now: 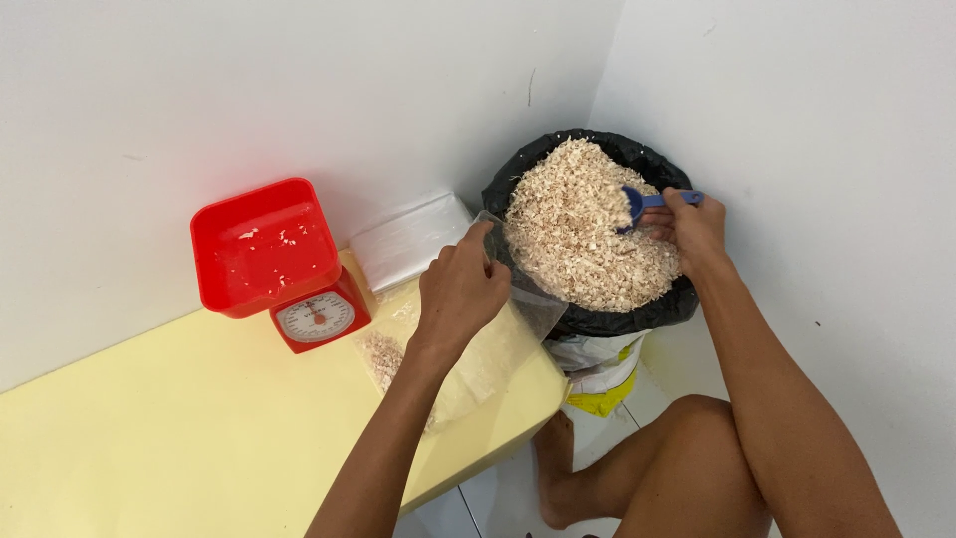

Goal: A person is using a plastic scoop to transfer wood shavings from a large bin into small plastic bags.

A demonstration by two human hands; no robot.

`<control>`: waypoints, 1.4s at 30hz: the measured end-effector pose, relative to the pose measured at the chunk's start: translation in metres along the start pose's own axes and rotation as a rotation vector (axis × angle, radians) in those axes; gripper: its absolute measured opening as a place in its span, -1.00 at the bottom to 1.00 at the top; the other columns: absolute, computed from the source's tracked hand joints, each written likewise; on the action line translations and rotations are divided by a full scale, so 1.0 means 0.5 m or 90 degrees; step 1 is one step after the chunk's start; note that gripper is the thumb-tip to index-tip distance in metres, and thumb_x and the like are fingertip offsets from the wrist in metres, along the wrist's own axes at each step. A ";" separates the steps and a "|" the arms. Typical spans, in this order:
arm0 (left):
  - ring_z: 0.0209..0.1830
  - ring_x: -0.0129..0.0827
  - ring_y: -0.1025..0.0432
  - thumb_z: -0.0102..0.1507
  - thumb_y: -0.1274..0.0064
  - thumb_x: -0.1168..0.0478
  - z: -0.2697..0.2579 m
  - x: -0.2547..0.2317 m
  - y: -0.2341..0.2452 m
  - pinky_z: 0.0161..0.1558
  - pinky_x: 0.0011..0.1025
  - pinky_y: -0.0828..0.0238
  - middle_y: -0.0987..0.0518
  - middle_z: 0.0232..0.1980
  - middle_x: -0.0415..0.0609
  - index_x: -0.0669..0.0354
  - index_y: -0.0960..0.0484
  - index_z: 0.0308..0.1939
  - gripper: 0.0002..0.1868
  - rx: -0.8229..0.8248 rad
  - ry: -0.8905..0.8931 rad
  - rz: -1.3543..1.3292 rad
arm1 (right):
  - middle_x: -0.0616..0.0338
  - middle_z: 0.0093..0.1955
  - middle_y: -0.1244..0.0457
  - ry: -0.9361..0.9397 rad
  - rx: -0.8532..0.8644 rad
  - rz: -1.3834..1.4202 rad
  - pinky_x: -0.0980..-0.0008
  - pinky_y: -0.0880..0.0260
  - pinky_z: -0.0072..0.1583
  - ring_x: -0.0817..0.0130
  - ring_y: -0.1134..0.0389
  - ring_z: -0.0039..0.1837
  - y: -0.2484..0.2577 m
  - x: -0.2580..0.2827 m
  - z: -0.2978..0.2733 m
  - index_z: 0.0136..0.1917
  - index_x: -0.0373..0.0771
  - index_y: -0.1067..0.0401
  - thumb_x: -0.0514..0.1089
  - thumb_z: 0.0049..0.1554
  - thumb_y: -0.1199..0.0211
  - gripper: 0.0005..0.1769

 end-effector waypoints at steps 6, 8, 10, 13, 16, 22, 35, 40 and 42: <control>-0.42 0.04 -0.62 0.19 0.11 0.30 0.002 0.005 0.000 -0.22 0.06 -0.56 -0.64 -0.46 0.10 0.38 -0.41 0.38 -0.37 -0.016 0.000 -0.028 | 0.13 -0.03 -0.43 -0.063 -0.007 0.109 0.61 -0.59 -0.21 0.44 -0.55 -0.08 0.022 -0.001 0.012 0.08 -0.09 -0.28 0.09 0.37 -0.15 -0.76; -0.42 0.03 -0.62 0.20 0.12 0.30 0.005 0.005 -0.002 -0.20 0.06 -0.56 -0.64 -0.46 0.09 0.38 -0.41 0.39 -0.37 -0.011 -0.003 -0.029 | 0.11 -0.04 -0.43 -0.049 -0.011 0.116 0.59 -0.59 -0.22 0.42 -0.55 -0.09 0.022 0.004 0.006 0.10 -0.12 -0.28 0.07 0.37 -0.15 -0.75; -0.42 0.01 -0.62 0.20 0.13 0.29 0.005 0.006 0.000 -0.18 0.06 -0.55 -0.63 -0.46 0.07 0.38 -0.41 0.39 -0.37 -0.010 0.000 -0.028 | 0.10 -0.06 -0.43 -0.036 -0.007 0.122 0.57 -0.59 -0.23 0.41 -0.55 -0.10 0.020 0.005 0.007 0.11 -0.14 -0.28 0.06 0.38 -0.14 -0.75; -0.35 0.10 -0.64 0.19 0.11 0.29 0.010 0.007 -0.001 -0.18 0.09 -0.56 -0.66 -0.42 0.12 0.38 -0.41 0.38 -0.36 -0.011 -0.008 -0.015 | 0.04 -0.03 -0.41 0.000 0.004 0.079 0.55 -0.59 -0.23 0.35 -0.54 -0.07 0.032 -0.001 0.013 0.19 -0.20 -0.27 0.04 0.41 -0.13 -0.72; -0.46 -0.06 -0.62 0.18 0.10 0.27 0.016 0.017 -0.006 -0.21 0.04 -0.56 -0.64 -0.47 0.02 0.35 -0.42 0.39 -0.35 -0.016 0.010 -0.012 | -0.03 0.00 -0.41 0.037 0.001 0.041 0.46 -0.62 -0.23 0.29 -0.54 -0.07 0.037 0.001 0.017 0.30 -0.30 -0.21 0.04 0.44 -0.14 -0.60; -0.46 -0.05 -0.62 0.18 0.11 0.28 0.007 0.011 0.001 -0.20 0.01 -0.57 -0.64 -0.47 0.05 0.39 -0.41 0.39 -0.35 -0.014 0.018 -0.015 | 0.01 0.01 -0.40 0.033 0.004 0.047 0.46 -0.65 -0.20 0.36 -0.53 -0.08 0.034 0.004 0.010 0.38 -0.40 -0.12 0.00 0.44 -0.10 -0.53; -0.14 0.32 -0.61 0.16 0.10 0.23 0.028 0.005 -0.013 -0.10 0.24 -0.51 -0.66 -0.12 0.41 0.39 -0.44 0.35 -0.35 -0.015 -0.008 0.012 | 0.21 -0.03 -0.43 -0.019 -0.004 0.137 0.60 -0.57 -0.17 0.51 -0.50 -0.15 0.006 0.064 -0.036 0.13 -0.06 -0.37 0.09 0.38 -0.16 -0.78; -0.05 0.42 -0.57 0.16 0.13 0.22 0.029 0.000 -0.014 -0.02 0.31 -0.48 -0.63 -0.02 0.48 0.38 -0.43 0.36 -0.34 -0.012 -0.013 0.006 | 0.26 -0.03 -0.43 -0.019 0.028 0.148 0.60 -0.54 -0.15 0.52 -0.48 -0.15 -0.030 0.101 -0.062 0.13 -0.03 -0.40 0.12 0.36 -0.17 -0.76; -0.04 0.41 -0.57 0.18 0.11 0.20 0.026 0.002 -0.016 -0.02 0.30 -0.47 -0.63 -0.01 0.46 0.36 -0.44 0.35 -0.36 -0.013 -0.004 0.021 | 0.30 -0.09 -0.43 -0.014 0.061 0.147 0.61 -0.51 -0.18 0.54 -0.48 -0.20 -0.071 0.135 -0.098 0.13 0.00 -0.42 0.11 0.34 -0.19 -0.78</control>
Point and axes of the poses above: each hand's wrist, its own z-axis towards the middle knuckle, its own y-axis out of the back of the hand, x = y × z, the point moved 3 cm from there along z, towards the middle knuckle
